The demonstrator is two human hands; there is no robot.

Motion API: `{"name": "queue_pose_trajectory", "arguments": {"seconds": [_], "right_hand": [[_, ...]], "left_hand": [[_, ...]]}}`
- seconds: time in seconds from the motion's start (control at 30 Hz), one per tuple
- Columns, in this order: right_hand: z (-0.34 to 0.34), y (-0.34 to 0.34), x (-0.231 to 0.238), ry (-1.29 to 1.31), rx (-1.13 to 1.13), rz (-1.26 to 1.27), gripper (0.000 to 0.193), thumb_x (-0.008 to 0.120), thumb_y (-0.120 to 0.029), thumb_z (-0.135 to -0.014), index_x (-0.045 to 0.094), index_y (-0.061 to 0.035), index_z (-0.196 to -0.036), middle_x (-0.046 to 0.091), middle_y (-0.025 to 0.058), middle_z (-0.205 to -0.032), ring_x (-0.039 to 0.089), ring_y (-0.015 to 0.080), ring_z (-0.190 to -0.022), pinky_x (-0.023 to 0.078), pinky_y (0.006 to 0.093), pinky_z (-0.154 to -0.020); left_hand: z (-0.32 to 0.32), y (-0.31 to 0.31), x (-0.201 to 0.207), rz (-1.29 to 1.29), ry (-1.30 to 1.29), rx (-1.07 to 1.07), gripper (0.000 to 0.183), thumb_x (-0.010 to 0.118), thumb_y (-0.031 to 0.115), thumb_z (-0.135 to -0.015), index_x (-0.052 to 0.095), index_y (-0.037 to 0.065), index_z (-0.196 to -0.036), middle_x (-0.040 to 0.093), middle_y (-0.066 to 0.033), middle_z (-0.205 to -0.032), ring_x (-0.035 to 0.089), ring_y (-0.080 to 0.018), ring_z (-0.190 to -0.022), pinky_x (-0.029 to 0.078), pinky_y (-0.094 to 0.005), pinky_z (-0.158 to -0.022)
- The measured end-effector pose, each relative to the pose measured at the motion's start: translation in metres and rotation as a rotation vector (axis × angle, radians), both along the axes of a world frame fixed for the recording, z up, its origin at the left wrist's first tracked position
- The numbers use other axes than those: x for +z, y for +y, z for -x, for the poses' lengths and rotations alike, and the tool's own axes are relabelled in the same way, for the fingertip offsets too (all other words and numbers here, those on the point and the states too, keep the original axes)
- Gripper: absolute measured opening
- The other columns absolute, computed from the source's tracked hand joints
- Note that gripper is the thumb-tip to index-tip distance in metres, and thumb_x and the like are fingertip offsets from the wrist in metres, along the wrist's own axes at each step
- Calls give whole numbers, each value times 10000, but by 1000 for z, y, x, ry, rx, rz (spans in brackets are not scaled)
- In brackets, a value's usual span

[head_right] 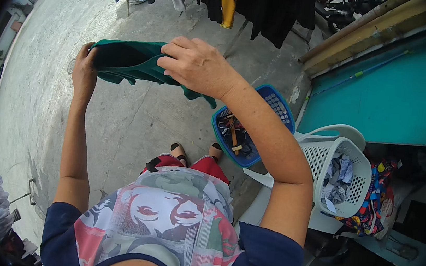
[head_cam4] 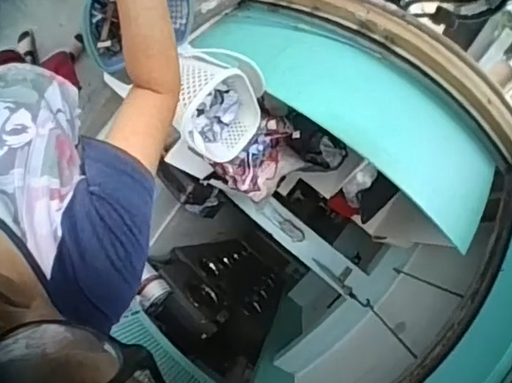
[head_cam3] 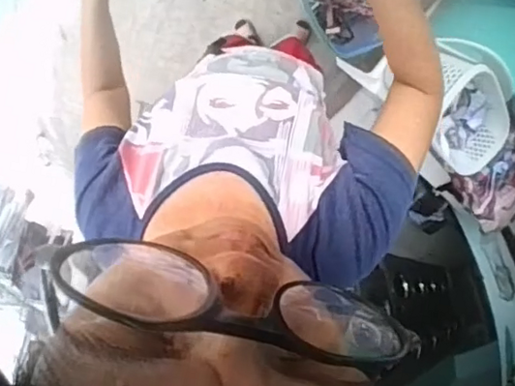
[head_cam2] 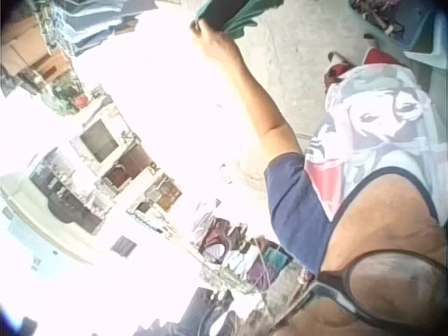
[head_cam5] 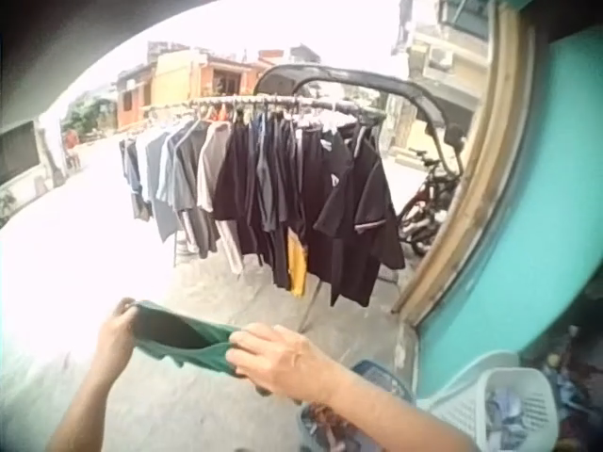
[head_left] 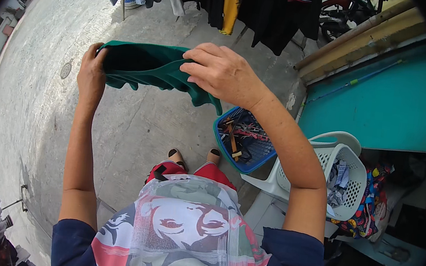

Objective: Taking washed clothes from a basket and placing them on hangers on an outdoor drying rack.

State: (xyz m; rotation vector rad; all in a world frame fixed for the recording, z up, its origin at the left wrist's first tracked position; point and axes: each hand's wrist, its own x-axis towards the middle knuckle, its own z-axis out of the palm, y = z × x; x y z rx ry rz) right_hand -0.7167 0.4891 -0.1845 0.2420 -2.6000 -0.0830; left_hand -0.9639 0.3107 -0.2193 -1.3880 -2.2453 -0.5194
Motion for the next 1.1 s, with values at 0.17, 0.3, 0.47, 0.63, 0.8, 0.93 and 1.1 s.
{"name": "queue_pose_trajectory", "arguments": {"seconds": [0.17, 0.3, 0.47, 0.63, 0.8, 0.93, 1.1], "right_hand": [[-102, 55, -79, 84, -471, 899, 122, 553, -153, -815, 613, -101, -908, 614, 56, -895, 567, 175, -851, 459, 273, -709], [-200, 87, -205, -22, -1111, 1704, 174, 483, -139, -833, 584, -55, -948, 618, 49, -846, 560, 115, -745, 439, 243, -651], [-285, 59, -361, -35, -1372, 2198, 212, 433, -183, -854, 530, -125, -1033, 616, 19, -866, 544, 96, -673, 417, 232, -578], [-285, 14, -473, -277, -1734, 2211, 220, 479, -167, -842, 517, -146, -1057, 609, 11, -881, 552, 107, -681, 428, 261, -537], [-233, 13, -560, -366, -1610, 2321, 507, 586, -190, -792, 378, -153, -1253, 514, 33, -1095, 501, 179, -924, 415, 350, -738], [-189, 28, -623, -188, -1487, 2288, 663, 629, -184, -763, 276, -128, -1322, 477, 61, -1178, 443, 229, -1073, 356, 380, -864], [-172, 28, -680, -10, -1592, 2175, 491, 618, -144, -770, 389, -87, -1201, 502, 75, -1080, 463, 194, -1005, 341, 325, -865]], "left_hand": [[-10, -37, -7, 61, 75, 60, 380, 479, -133, -740, 548, 53, -1064, 489, -99, -1159, 538, -276, -1013, 502, -360, -778], [-8, -67, -10, 60, 39, 175, 402, 432, -142, -749, 517, 26, -1105, 442, -109, -1199, 500, -274, -1058, 460, -351, -832], [-4, -89, -21, 172, 174, 349, 300, 483, -38, -798, 524, 43, -1084, 447, -107, -1170, 514, -252, -990, 454, -341, -774], [-7, -101, -53, 350, 326, 476, 270, 466, 3, -840, 492, 30, -1107, 414, -114, -1222, 476, -278, -1075, 446, -347, -849], [-9, -119, -85, 442, 296, 454, 313, 451, -24, -830, 443, 16, -1140, 390, -138, -1244, 430, -297, -1132, 423, -371, -907], [-8, -130, -115, 532, 342, 434, 313, 443, -13, -840, 438, 35, -1149, 379, -148, -1254, 448, -294, -1118, 451, -347, -889], [-11, -133, -146, 524, 163, 344, 313, 433, 15, -873, 430, 64, -1183, 389, -140, -1246, 452, -269, -1117, 452, -336, -892]]}}
